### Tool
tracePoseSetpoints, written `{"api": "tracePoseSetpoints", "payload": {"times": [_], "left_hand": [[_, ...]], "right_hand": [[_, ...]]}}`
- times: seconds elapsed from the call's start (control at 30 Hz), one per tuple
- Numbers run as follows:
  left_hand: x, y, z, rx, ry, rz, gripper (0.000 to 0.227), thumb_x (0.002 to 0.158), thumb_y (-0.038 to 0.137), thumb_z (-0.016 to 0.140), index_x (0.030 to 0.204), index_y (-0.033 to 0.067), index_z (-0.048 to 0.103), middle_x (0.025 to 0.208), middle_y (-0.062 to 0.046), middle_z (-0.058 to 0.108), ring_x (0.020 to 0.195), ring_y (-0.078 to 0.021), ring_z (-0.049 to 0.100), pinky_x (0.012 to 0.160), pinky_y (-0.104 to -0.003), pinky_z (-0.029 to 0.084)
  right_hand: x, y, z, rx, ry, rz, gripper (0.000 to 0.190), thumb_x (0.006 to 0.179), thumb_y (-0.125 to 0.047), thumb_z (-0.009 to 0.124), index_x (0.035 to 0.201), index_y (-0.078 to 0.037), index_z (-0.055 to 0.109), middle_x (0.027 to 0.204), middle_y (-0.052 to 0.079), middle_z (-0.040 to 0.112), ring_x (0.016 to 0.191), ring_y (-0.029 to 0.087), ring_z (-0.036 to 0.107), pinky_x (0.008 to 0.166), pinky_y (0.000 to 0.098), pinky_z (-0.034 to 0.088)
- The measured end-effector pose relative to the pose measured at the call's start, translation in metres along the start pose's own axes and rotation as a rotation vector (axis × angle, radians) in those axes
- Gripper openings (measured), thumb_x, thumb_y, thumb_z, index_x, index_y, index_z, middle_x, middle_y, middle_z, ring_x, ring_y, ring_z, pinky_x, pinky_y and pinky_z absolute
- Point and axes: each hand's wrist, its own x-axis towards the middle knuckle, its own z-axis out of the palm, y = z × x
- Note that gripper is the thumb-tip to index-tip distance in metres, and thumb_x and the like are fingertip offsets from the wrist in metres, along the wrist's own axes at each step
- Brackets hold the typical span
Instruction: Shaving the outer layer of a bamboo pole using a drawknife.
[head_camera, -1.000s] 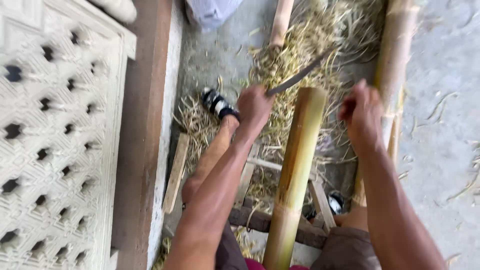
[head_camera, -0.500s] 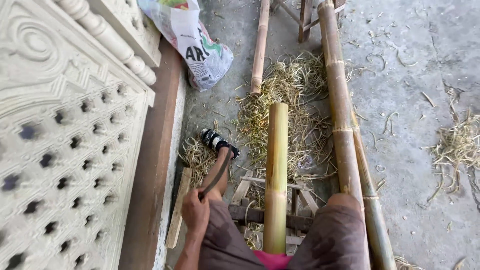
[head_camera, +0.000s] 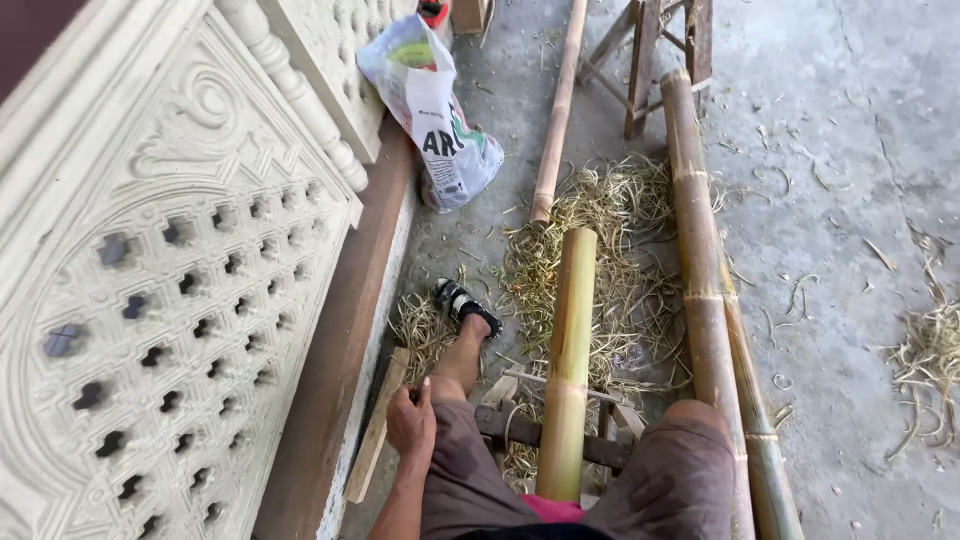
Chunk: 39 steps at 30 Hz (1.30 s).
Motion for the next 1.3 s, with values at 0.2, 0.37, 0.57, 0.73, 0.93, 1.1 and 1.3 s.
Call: {"api": "tracePoseSetpoints", "payload": {"times": [0.2,0.37,0.57,0.73,0.93,1.1,1.3], "left_hand": [[0.009,0.011,-0.062,-0.048,-0.077,-0.147,0.052,0.094,0.059,0.066,0.104,0.0092,0.074,0.101,-0.014,0.075,0.093,-0.0337,0.071,0.077,-0.051,0.055],[0.01,0.03,-0.098,0.02,-0.071,0.161,0.054,0.085,0.054,0.077,0.107,0.0045,0.071,0.096,-0.017,0.076,0.09,-0.0347,0.072,0.076,-0.048,0.055],[0.006,0.007,-0.04,0.082,-0.028,0.366,0.041,0.09,0.046,0.071,0.099,0.0069,0.066,0.08,-0.01,0.069,0.072,-0.0296,0.069,0.069,-0.048,0.052],[-0.013,0.023,-0.053,0.121,0.144,0.427,0.031,0.092,0.038,0.072,0.09,0.0087,0.061,0.075,-0.012,0.064,0.076,-0.0332,0.065,0.069,-0.05,0.049],[-0.014,0.042,-0.065,0.175,0.17,0.467,0.031,0.091,0.035,0.073,0.083,0.0084,0.06,0.072,-0.011,0.063,0.078,-0.0328,0.063,0.07,-0.05,0.048],[-0.013,0.048,-0.071,0.134,0.109,0.467,0.029,0.093,0.03,0.073,0.084,0.0069,0.059,0.073,-0.011,0.061,0.076,-0.0317,0.062,0.071,-0.049,0.048],[0.001,0.061,-0.074,0.115,0.135,0.499,0.027,0.092,0.027,0.074,0.086,0.0051,0.059,0.076,-0.013,0.059,0.077,-0.0341,0.06,0.071,-0.049,0.047]], "right_hand": [[0.187,-0.167,0.207,-0.029,0.182,-0.154,0.016,0.107,-0.009,0.065,0.116,0.004,0.067,0.092,0.016,0.064,0.082,0.028,0.064,0.073,0.0393,0.058],[0.216,-0.152,0.248,0.014,0.851,0.268,0.032,0.099,-0.004,0.052,0.127,0.008,0.063,0.101,0.016,0.07,0.088,0.022,0.067,0.075,0.0363,0.056],[0.226,-0.036,0.247,0.004,0.819,0.623,0.038,0.099,-0.021,0.063,0.129,0.001,0.07,0.102,0.017,0.071,0.079,0.022,0.063,0.074,0.0361,0.055],[0.267,0.063,0.249,-0.231,0.692,0.815,0.056,0.09,-0.03,0.073,0.134,0.002,0.062,0.114,0.017,0.072,0.094,0.025,0.069,0.081,0.0385,0.056],[0.36,0.13,0.279,-0.54,0.569,0.87,0.1,0.081,-0.043,0.087,0.149,0.008,0.033,0.145,0.03,0.047,0.124,0.04,0.055,0.104,0.0535,0.05],[0.418,0.134,0.324,-0.588,0.626,1.084,0.107,0.072,-0.045,0.092,0.144,0.006,0.031,0.13,0.031,0.056,0.115,0.041,0.064,0.096,0.0516,0.059],[0.43,0.129,0.318,-0.553,0.734,1.205,0.098,0.067,-0.039,0.093,0.137,0.0,0.036,0.115,0.024,0.063,0.099,0.037,0.07,0.085,0.05,0.064]]}}
